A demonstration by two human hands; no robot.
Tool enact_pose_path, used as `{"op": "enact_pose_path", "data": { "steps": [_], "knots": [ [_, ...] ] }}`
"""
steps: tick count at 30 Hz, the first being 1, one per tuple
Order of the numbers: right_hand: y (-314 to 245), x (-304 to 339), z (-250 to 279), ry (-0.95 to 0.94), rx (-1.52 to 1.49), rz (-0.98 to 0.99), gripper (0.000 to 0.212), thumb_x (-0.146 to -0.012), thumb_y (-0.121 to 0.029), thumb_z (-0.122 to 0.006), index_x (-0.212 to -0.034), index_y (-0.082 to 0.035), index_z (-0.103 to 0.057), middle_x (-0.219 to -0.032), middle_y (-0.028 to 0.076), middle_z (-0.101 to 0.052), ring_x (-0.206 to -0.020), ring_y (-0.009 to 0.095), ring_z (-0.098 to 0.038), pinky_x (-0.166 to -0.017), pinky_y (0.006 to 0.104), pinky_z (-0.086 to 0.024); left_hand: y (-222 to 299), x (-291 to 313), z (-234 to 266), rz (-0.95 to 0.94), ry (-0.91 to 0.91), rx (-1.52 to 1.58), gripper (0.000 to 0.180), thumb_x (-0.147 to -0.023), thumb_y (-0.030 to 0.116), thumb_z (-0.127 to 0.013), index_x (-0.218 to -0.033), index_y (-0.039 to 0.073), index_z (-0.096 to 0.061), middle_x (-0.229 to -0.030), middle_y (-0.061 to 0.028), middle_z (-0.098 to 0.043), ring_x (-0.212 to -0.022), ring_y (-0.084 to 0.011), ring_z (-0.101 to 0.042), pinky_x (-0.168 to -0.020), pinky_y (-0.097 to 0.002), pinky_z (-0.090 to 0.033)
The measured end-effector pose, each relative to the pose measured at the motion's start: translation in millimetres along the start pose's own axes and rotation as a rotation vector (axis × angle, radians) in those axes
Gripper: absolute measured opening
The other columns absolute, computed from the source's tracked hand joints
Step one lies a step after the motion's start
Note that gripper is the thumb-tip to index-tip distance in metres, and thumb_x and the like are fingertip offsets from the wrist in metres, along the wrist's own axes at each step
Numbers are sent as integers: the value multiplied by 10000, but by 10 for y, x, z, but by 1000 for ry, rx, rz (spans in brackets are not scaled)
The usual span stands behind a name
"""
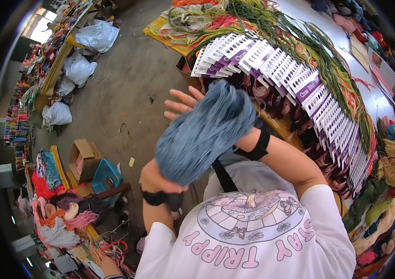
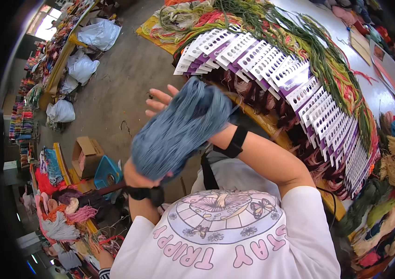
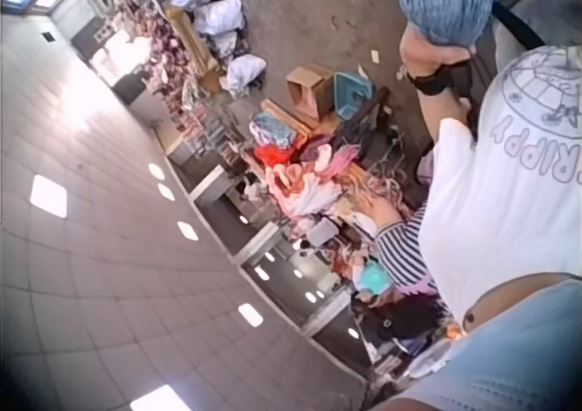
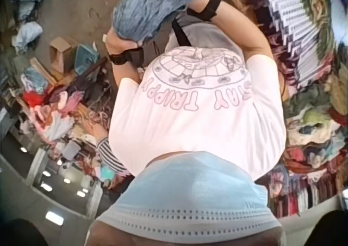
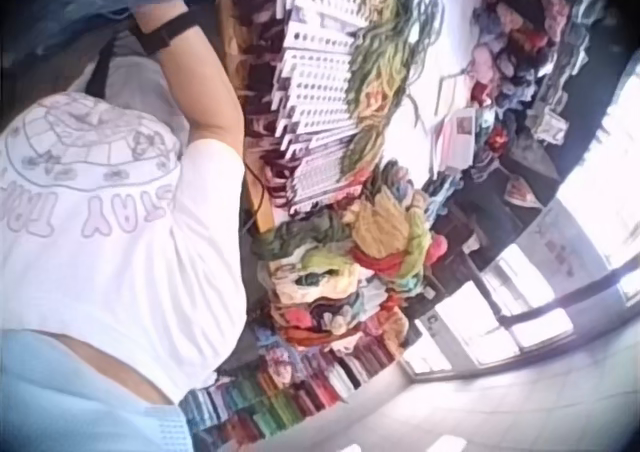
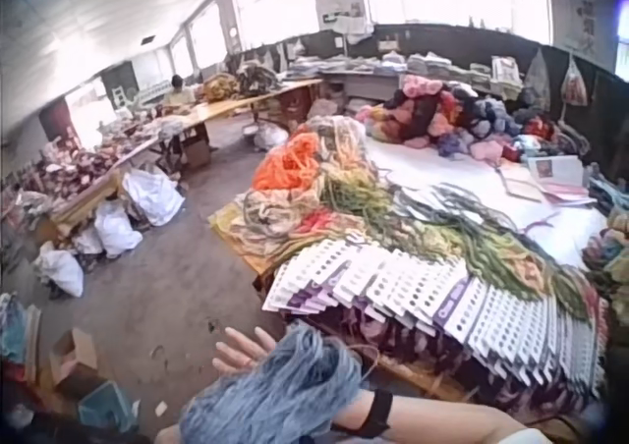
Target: The person picks up a bundle of blue thread, loops it around their hands, and uses shears to cut through the loops. They repeat this process until the bundle is finished and place the resulting lengths of thread onto a table.
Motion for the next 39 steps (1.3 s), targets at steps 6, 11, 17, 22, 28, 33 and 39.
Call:
{"op": "enact_pose_path", "data": {
  "steps": [6, 11, 17, 22, 28, 33, 39],
  "knots": [
    [194, 190, 0, 25, -437, -375, 571, -855, -415, -495, -1318, -116, -347, -1325, 157, -381, -1180, 314, -414, -964, 366, -346, -231, 589, 547, -153, 190, -865, 728, -518, 36, -778, -1175, -20, -470, -1141, -128, -553, -1009, -211, -552, -890, -337, -408],
    [20, -69, 700, -310, -428, -583, 557, -884, -397, -463, -1338, -112, -314, -1277, 59, -470, -1148, 239, -462, -947, 337, -370, -498, 363, 465, 141, -24, 536, 843, -483, -25, -786, -1235, -34, -404, -1162, -84, -526, -1081, -188, -478, -945, -319, -336],
    [20, -72, 654, -51, -966, -495, 533, -906, -412, -419, -1329, -95, -346, -1275, 38, -468, -1068, 122, -477, -881, 277, -394, -645, 118, 275, 243, -58, 512, 764, -527, -28, -756, -1219, -22, -434, -1184, -79, -511, -1075, -185, -472, -939, -310, -342],
    [-95, -129, 688, 39, -1184, -579, 510, -915, -399, -405, -1291, -54, -387, -1242, 55, -494, -1079, 136, -469, -892, 266, -379, -933, -285, 222, 99, 354, -287, 558, -686, 157, -676, -1201, 64, -483, -1156, -84, -527, -1095, -194, -482, -948, -335, -348],
    [-128, -109, 535, 179, -1338, -749, 452, -924, -357, -404, -1241, -36, -438, -1200, 85, -521, -1132, 197, -436, -940, 307, -355, 151, -885, -689, -433, 578, -81, 310, -617, 10, -611, -914, 9, -522, -1105, -89, -524, -1052, -205, -482, -923, -333, -352],
    [-6, -18, 595, 321, -1548, -798, 440, -902, -330, -471, -1225, -32, -452, -1165, 109, -534, -1108, 202, -453, -904, 299, -391, 294, -829, -682, -673, 758, -208, 158, -646, -1, -560, -797, -29, -527, -973, -98, -567, -932, -233, -531, -858, -335, -389],
    [99, 59, 498, 247, -1636, -806, 524, -884, -321, -502, -1271, 13, -387, -1232, 143, -481, -1115, 201, -464, -924, 310, -392, -108, -806, -339, -413, 144, 1053, 243, -841, 131, -380, -775, -42, -539, -804, -142, -585, -842, -224, -555, -851, -343, -402]
  ]
}}
Point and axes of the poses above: each hand's wrist, its own x-axis away from the middle knuckle, its own z-axis out of the back of the hand, y = z × x, the point moved 1 cm from there along -x, towards the middle knuckle
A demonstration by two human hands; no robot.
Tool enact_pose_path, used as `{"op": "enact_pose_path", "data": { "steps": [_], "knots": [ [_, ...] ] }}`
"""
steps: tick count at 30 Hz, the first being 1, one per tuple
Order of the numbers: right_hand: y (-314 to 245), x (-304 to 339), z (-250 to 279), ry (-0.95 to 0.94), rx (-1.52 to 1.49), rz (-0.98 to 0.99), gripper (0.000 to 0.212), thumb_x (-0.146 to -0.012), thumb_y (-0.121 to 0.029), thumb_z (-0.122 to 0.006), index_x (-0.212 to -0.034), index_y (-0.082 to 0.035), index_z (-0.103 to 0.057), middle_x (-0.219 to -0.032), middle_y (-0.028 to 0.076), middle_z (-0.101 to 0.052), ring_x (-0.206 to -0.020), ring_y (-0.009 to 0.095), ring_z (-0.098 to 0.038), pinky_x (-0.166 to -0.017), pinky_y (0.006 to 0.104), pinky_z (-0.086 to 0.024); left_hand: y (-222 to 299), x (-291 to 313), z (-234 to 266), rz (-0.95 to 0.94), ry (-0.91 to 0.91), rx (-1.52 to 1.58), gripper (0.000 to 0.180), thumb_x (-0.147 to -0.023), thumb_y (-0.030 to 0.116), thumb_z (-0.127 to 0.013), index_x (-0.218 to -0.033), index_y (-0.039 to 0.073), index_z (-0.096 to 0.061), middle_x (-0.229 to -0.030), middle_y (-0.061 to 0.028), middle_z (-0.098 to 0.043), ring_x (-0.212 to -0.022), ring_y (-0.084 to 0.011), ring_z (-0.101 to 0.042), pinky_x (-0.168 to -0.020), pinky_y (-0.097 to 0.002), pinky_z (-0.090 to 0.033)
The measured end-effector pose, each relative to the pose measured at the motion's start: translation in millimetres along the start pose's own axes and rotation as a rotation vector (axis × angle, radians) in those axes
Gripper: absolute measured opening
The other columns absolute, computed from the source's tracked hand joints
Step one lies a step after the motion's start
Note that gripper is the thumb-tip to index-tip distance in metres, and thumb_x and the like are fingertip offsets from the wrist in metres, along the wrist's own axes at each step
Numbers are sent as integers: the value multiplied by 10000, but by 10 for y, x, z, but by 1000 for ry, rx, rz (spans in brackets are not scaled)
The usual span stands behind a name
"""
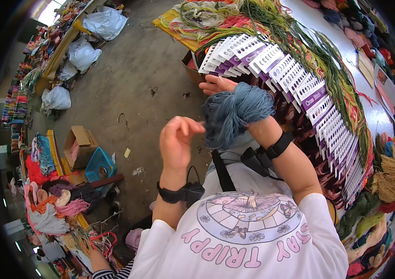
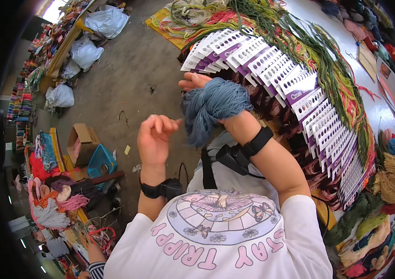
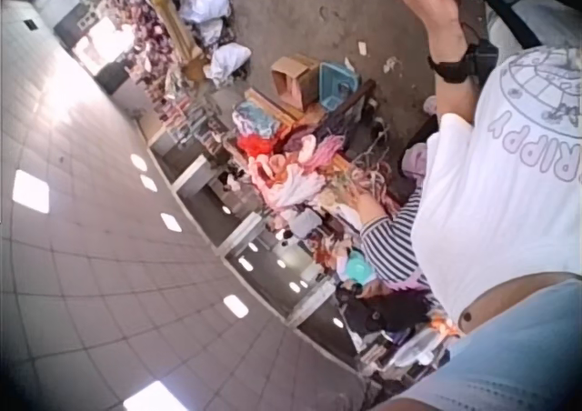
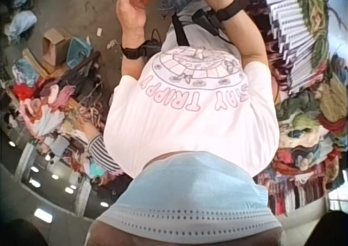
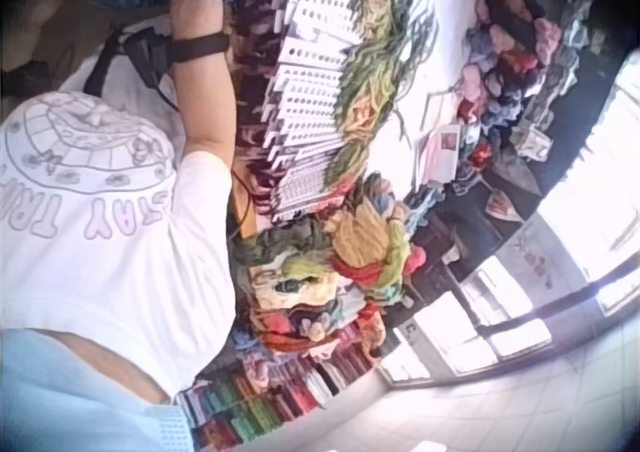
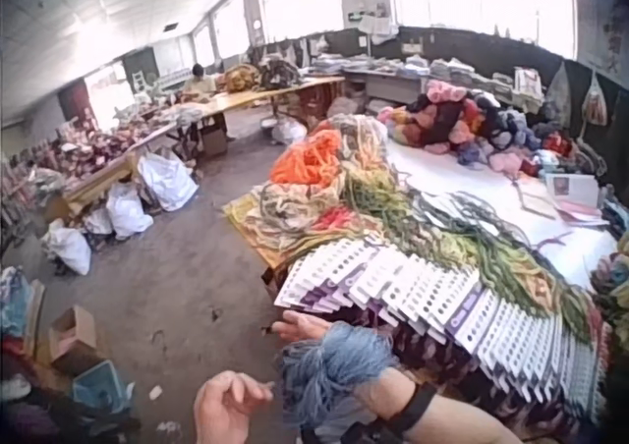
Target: The person picks up a bundle of blue thread, loops it around their hands, and uses shears to cut through the loops. They repeat this process until the bundle is finished and place the resulting lengths of thread onto a table.
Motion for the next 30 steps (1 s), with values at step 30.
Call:
{"op": "enact_pose_path", "data": {
  "steps": [30],
  "knots": [
    [301, 129, -10, -23, 1970, 722, 514, -875, -375, -363, -1319, -119, -328, -1421, 89, -240, -1336, 274, -139, -1071, 497, -52, 281, 822, 1368, -88, 457, -348, 319, -767, 145, -637, -1021, -23, -542, -959, -71, -600, -856, -159, -577, -767, -290, -461]
  ]
}}
Point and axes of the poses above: each hand's wrist, its own x-axis away from the middle knuckle, its own z-axis out of the back of the hand, y = z × x, the point moved 1 cm from there along -x, towards the middle knuckle
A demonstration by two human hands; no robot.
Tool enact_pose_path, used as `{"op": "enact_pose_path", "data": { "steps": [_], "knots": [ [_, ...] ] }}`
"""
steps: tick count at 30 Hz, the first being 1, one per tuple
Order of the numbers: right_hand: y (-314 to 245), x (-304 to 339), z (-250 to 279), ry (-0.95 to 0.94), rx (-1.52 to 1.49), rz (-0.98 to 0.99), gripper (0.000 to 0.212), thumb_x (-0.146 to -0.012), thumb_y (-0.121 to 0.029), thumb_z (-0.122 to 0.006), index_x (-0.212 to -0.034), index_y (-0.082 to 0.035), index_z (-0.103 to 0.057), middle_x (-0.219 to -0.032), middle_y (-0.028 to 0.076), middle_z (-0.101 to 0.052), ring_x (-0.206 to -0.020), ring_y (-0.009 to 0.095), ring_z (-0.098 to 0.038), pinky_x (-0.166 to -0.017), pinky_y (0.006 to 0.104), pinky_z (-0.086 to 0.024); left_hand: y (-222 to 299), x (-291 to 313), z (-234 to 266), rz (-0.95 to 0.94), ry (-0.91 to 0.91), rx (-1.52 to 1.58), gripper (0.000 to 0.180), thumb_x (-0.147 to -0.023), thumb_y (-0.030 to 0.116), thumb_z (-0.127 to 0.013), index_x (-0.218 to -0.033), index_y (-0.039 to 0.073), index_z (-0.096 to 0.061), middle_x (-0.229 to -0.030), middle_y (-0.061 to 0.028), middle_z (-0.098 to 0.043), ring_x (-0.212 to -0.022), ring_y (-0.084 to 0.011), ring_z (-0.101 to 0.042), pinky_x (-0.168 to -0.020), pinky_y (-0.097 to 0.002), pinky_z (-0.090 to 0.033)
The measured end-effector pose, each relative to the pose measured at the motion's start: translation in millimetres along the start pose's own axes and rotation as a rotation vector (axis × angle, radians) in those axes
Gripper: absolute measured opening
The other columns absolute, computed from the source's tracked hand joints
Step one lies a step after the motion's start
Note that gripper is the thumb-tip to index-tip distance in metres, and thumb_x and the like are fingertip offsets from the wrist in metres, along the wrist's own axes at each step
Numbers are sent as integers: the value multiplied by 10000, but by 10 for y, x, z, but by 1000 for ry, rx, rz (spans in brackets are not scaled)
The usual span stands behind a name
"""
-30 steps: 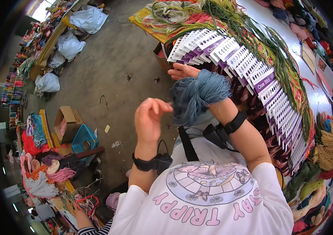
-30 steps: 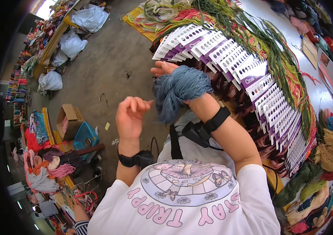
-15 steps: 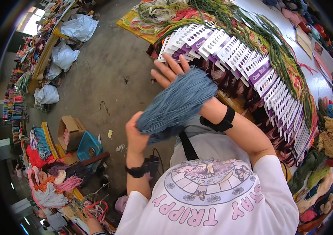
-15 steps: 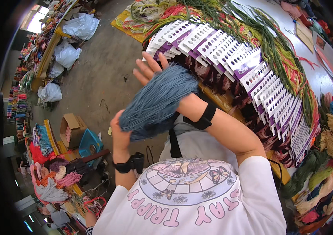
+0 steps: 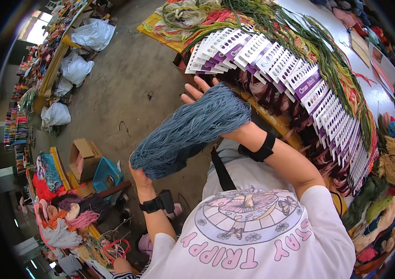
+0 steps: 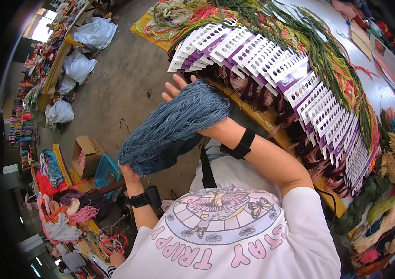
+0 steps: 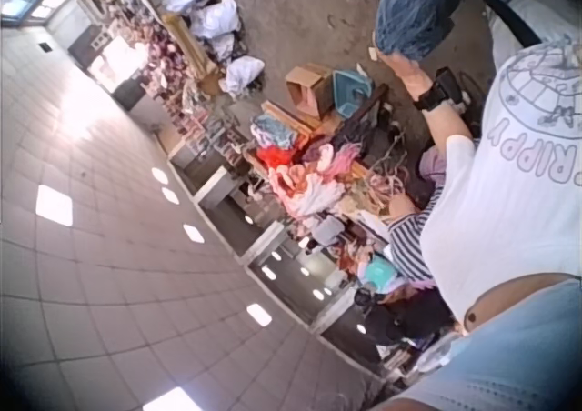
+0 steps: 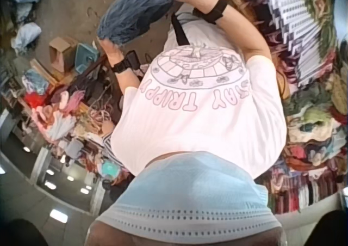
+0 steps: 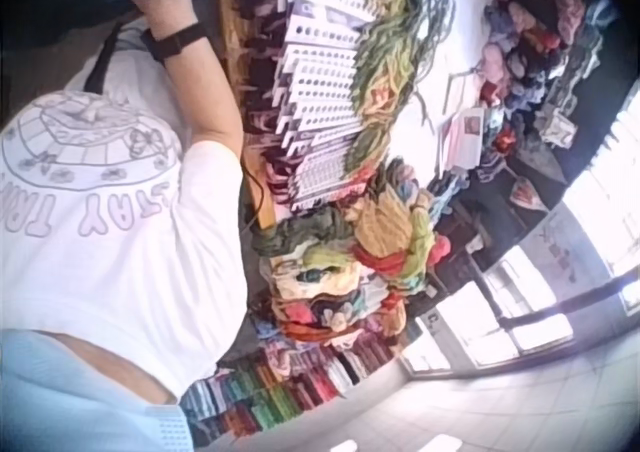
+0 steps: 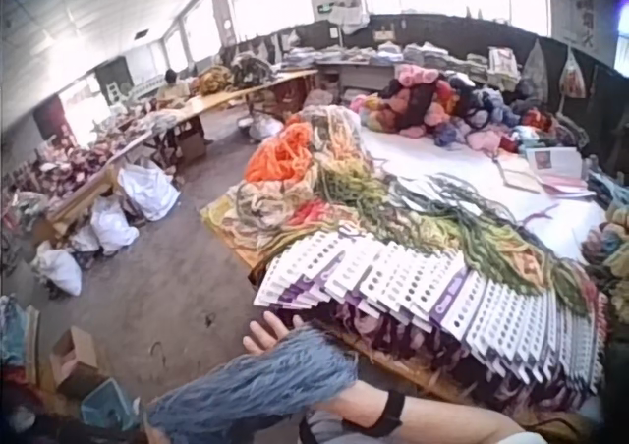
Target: The person picks up a bundle of blue thread, loops it around their hands, and uses shears to cut through the loops. They repeat this process until the bundle is finished and place the resulting lengths of thread onto a table.
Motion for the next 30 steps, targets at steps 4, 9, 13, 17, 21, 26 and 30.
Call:
{"op": "enact_pose_path", "data": {
  "steps": [4, 9, 13, 17, 21, 26, 30],
  "knots": [
    [-108, -74, 132, 9, -64, -17, 520, -860, -388, -389, -1315, -140, -349, -1428, 56, -229, -1343, 230, -123, -1078, 480, -14, -109, 27, 134, 184, 5, 47, 372, -744, 151, -664, -1052, -16, -539, -1004, -89, -596, -897, -194, -579, -822, -317, -453],
    [-340, -175, 421, -54, 119, 56, 513, -825, -371, -419, -1264, -106, -404, -1398, 83, -292, -1327, 263, -181, -1068, 499, -97, -314, -51, 373, 372, -422, -1038, 586, -658, 137, -736, -1166, -12, -483, -1150, -123, -535, -1036, -228, -529, -890, -358, -420],
    [-418, -253, 714, -204, -3, 59, 464, -821, -350, -427, -1212, -102, -458, -1349, 94, -367, -1277, 278, -280, -1033, 494, -202, 56, -227, -709, 183, -734, -227, 736, -620, 158, -763, -1234, -46, -412, -1204, -162, -489, -1122, -267, -468, -951, -388, -355],
    [-541, -227, 212, 641, -573, -226, 432, -813, -389, -421, -1065, -75, -578, -1278, 80, -455, -1197, 286, -387, -1005, 445, -265, -304, -261, -661, 51, -108, -138, 693, -676, 269, -746, -1195, -71, -436, -1185, -178, -497, -1127, -300, -458, -967, -396, -323],
    [-18, 160, 589, 476, -475, -272, 405, -816, -345, -459, -1090, -63, -560, -1263, 101, -463, -1168, 282, -411, -988, 422, -288, -487, -417, -1499, 218, -999, -38, 641, -700, 246, -719, -1174, -86, -443, -1111, -188, -540, -1002, -298, -525, -917, -427, -368],
    [318, 486, 994, 267, -505, -281, 387, -820, -289, -506, -1120, -48, -539, -1244, 127, -474, -1131, 276, -442, -966, 392, -318, -202, -349, -2132, 325, -1997, 33, 576, -729, 217, -685, -1147, -105, -452, -1020, -201, -594, -845, -296, -608, -856, -466, -424],
    [499, 745, 1362, 94, -559, -285, 384, -823, -245, -544, -1145, -36, -522, -1228, 148, -482, -1102, 272, -466, -948, 369, -342, -84, 712, -3561, 424, -2049, 201, 454, -830, 243, -566, -1141, -62, -439, -909, -82, -571, -773, -183, -563, -895, -461, -380]
  ]
}}
Point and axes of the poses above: each hand's wrist, its own x-axis away from the middle knuckle, its own z-axis out of the back of the hand, y = z × x, the point moved 1 cm from there along -x, towards the middle knuckle
